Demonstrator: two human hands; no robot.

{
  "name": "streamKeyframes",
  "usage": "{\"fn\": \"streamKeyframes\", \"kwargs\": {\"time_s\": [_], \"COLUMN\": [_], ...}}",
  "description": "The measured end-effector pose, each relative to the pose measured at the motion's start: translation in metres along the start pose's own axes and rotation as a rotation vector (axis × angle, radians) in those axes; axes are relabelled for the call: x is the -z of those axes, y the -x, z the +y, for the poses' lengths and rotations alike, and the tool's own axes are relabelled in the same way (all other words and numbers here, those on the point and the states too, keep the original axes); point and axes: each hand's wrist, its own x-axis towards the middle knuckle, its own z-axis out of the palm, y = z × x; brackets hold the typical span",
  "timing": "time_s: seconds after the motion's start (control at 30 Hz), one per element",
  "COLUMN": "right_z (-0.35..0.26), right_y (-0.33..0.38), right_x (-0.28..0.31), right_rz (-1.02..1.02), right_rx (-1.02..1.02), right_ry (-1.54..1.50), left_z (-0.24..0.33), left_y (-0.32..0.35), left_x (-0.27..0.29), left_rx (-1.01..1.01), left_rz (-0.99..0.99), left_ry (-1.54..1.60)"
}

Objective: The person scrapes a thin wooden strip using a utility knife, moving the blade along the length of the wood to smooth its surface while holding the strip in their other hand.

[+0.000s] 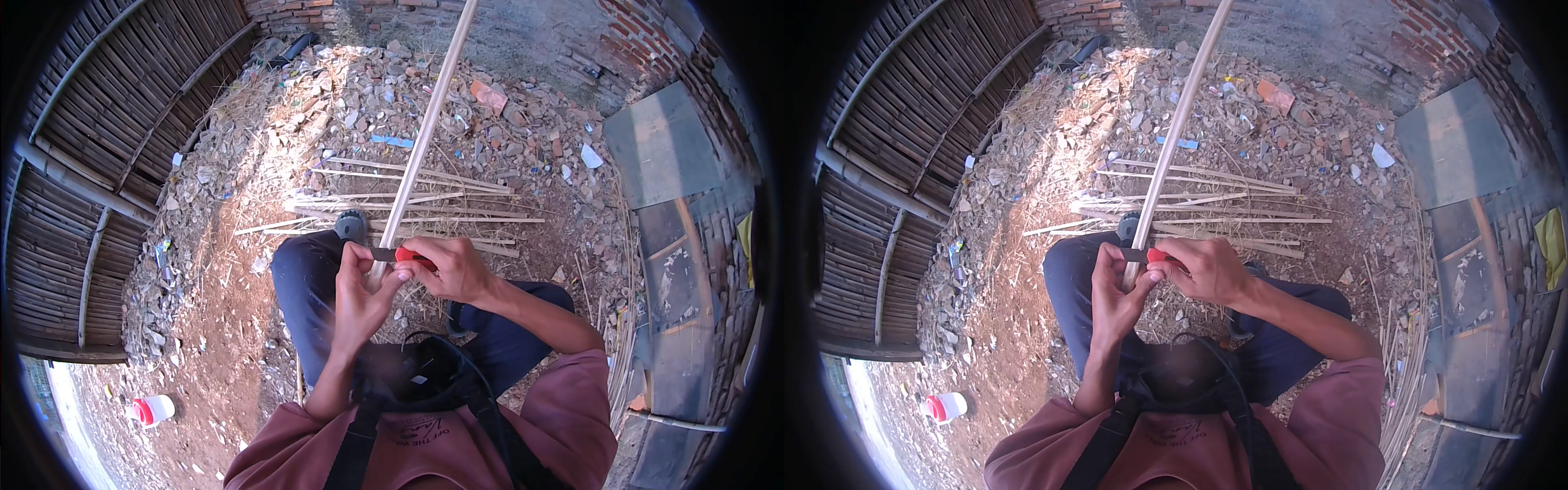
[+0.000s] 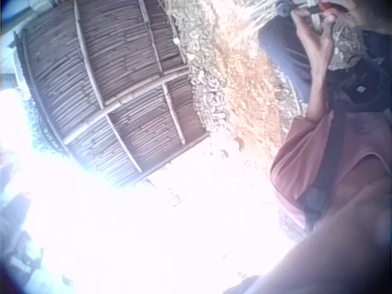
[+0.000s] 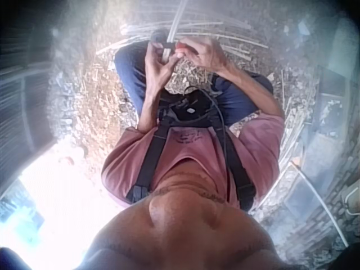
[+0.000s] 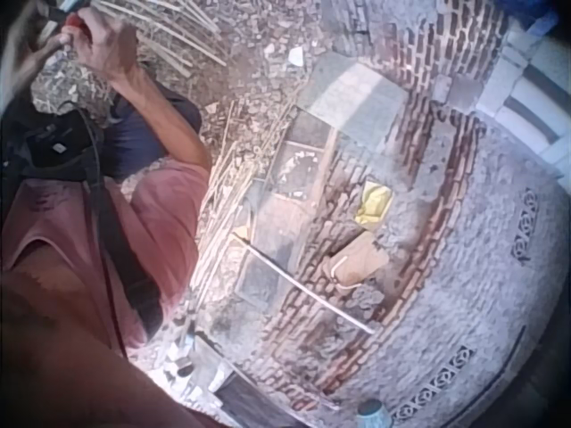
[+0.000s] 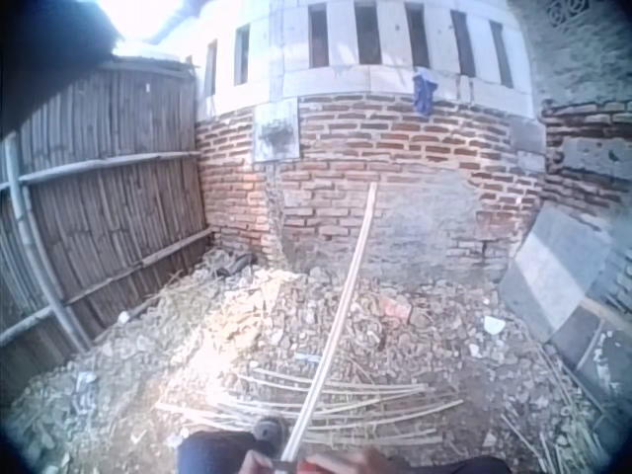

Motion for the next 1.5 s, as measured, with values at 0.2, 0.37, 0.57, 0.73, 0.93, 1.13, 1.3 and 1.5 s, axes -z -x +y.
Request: {"fn": "streamKeyframes", "kwargs": {"time_s": [0.2, 0.37, 0.57, 0.73, 0.93, 1.13, 1.3, 1.5], "right_z": [-0.001, -0.005, -0.005, 0.002, 0.001, -0.003, -0.005, -0.005], "right_y": [0.0, -0.001, -0.006, -0.006, -0.005, -0.006, -0.006, -0.004], "right_x": [-0.003, 0.002, 0.002, 0.009, 0.007, 0.007, 0.008, 0.005], "right_rz": [0.058, 0.028, 0.092, 0.022, -0.024, -0.025, -0.016, 0.043], "right_rx": [-0.003, -0.018, -0.089, -0.004, 0.012, 0.003, 0.006, 0.007], "right_ry": [0.007, 0.014, -0.056, -0.019, -0.028, -0.02, 0.014, 0.035], "left_z": [0.001, -0.001, 0.006, 0.003, 0.001, -0.013, -0.001, 0.0], "left_y": [-0.001, 0.001, 0.0, -0.003, -0.003, 0.0, 0.002, -0.001], "left_x": [0.0, 0.002, -0.008, -0.005, 0.002, 0.0, 0.0, -0.003], "left_rx": [0.031, 0.083, 0.077, 0.082, 0.078, 0.004, 0.063, 0.02], "left_rz": [-0.016, -0.045, -0.005, -0.081, -0.171, -0.108, -0.13, -0.068], "left_ry": [0.065, -0.05, -0.211, -0.052, 0.186, 0.044, -0.041, -0.205]}}
